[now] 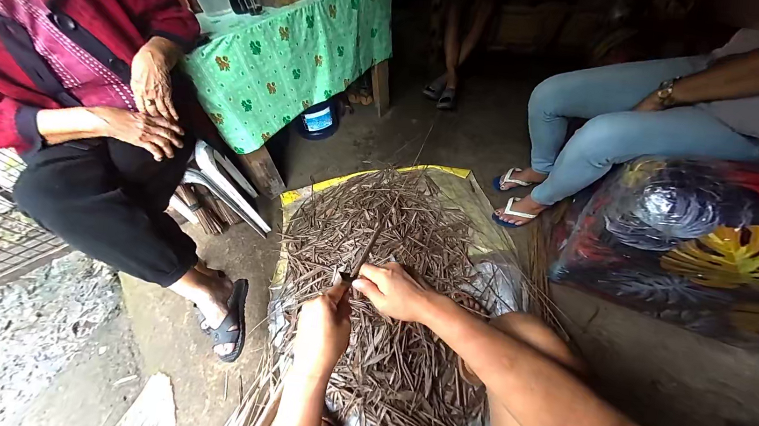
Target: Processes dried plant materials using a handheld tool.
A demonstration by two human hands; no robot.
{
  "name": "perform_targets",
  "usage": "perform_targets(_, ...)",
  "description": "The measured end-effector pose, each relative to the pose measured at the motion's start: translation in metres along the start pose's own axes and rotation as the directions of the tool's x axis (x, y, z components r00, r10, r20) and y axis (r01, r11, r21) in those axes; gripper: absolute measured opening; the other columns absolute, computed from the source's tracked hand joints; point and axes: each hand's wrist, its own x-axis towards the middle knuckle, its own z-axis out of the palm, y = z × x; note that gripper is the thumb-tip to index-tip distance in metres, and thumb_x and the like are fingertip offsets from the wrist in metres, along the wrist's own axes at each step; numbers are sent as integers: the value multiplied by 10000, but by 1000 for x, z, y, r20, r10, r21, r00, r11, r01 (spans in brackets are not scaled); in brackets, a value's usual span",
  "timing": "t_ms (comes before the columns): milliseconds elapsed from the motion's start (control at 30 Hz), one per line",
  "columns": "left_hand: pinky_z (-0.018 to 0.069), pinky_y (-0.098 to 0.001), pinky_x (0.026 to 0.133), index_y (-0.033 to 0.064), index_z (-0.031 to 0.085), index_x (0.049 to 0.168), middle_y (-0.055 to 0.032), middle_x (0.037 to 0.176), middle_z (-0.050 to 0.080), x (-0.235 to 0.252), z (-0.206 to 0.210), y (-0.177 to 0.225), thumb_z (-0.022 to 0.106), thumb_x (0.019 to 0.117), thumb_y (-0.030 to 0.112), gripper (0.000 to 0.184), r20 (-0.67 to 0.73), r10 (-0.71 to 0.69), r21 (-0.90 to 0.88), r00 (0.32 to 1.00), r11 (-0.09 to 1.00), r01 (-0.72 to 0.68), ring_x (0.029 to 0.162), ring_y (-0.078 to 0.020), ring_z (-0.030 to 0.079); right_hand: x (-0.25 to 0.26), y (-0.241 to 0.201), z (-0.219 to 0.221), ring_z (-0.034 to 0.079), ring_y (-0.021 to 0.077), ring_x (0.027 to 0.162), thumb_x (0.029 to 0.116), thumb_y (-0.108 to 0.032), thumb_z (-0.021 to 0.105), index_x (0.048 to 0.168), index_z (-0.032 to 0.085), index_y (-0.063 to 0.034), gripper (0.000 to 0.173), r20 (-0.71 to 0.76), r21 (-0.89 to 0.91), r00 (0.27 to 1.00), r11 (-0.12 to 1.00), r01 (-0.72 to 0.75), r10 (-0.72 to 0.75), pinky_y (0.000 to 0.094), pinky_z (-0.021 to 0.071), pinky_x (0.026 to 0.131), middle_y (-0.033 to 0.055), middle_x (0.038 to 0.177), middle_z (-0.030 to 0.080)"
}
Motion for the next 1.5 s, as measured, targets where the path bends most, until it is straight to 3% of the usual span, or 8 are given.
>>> perform_targets(267, 578, -466, 725, 37, 703, 1295, -113, 824, 734, -3, 1, 5, 507, 1002, 48, 353, -13, 21, 38, 1000, 999, -21, 714, -250, 703, 9, 25, -20, 674, 382, 938, 1102, -302, 438, 1098, 658, 24, 393, -165, 9, 965, 978, -208, 206, 577, 506, 858, 218, 933, 676)
perform_targets(500, 577, -428, 727, 22, 698, 1290, -97, 823, 733, -9, -5, -2, 504, 977, 29, 368, 2, 19, -21, 1000, 1000, -19, 710, -207, 698, 14, 53, -48, 668, 416, 886, 1118, -270, 420, 1138, 642, 38, 380, -512, 244, 744, 903, -353, 429, 606, 513, 799, 256, 935, 664)
perform_targets(733, 568, -399, 703, 5, 697, 1251, -84, 799, 708, -2, -3, 0, 483, 1017, 78, 326, 14, -8, -50, 1000, 999, 9, 684, -176, 671, 4, 7, 2, 654, 249, 946, 1101, -264, 420, 1244, 629, 8, 372, -121, 354, 971, 923, -152, 206, 453, 513, 892, 171, 1038, 674)
perform_targets(1033, 475, -230, 532, -3, 690, 1139, 37, 668, 575, -1, -8, -9, 494, 1026, 110, 252, 99, 1, -372, 995, 928, 36, 525, -30, 517, 14, 30, -16, 668, 305, 887, 1104, -218, 447, 1169, 674, 18, 333, -356, 354, 892, 924, -148, 279, 522, 524, 848, 187, 954, 685)
perform_targets(1167, 456, -201, 500, -13, 689, 1124, 59, 632, 553, -4, -10, -9, 509, 1023, 96, 233, 111, 13, -441, 994, 897, 38, 498, -12, 501, 21, 49, -28, 563, 254, 705, 1115, -223, 430, 1178, 658, 14, 335, -505, 407, 796, 905, -122, 334, 466, 490, 698, 152, 836, 607)
perform_targets(1267, 452, -196, 498, 3, 692, 1085, 67, 624, 545, -5, -11, -8, 500, 1025, 96, 221, 141, 18, -454, 990, 890, 48, 496, -8, 495, 19, 46, -34, 651, 335, 835, 1112, -240, 444, 1261, 649, 0, 349, -546, 422, 743, 893, -155, 387, 555, 519, 785, 215, 966, 679)
perform_targets(1400, 435, -193, 472, 21, 696, 1040, 74, 604, 529, -8, -14, -12, 513, 1020, 96, 199, 159, 46, -474, 986, 880, 36, 475, -8, 478, 20, 62, -43, 365, 164, 449, 1116, -354, 410, 1286, 638, -92, 386, -514, 585, 701, 800, -135, 494, 338, 352, 432, 72, 645, 458)
perform_targets(1500, 436, -188, 481, 23, 702, 1076, 80, 611, 538, -11, -17, -15, 517, 1015, 94, 208, 188, 57, -464, 980, 885, 37, 481, 0, 481, 23, 75, -55, 378, 136, 463, 1117, -344, 416, 1289, 641, -90, 379, -501, 646, 680, 755, -118, 535, 307, 359, 448, 33, 636, 443)
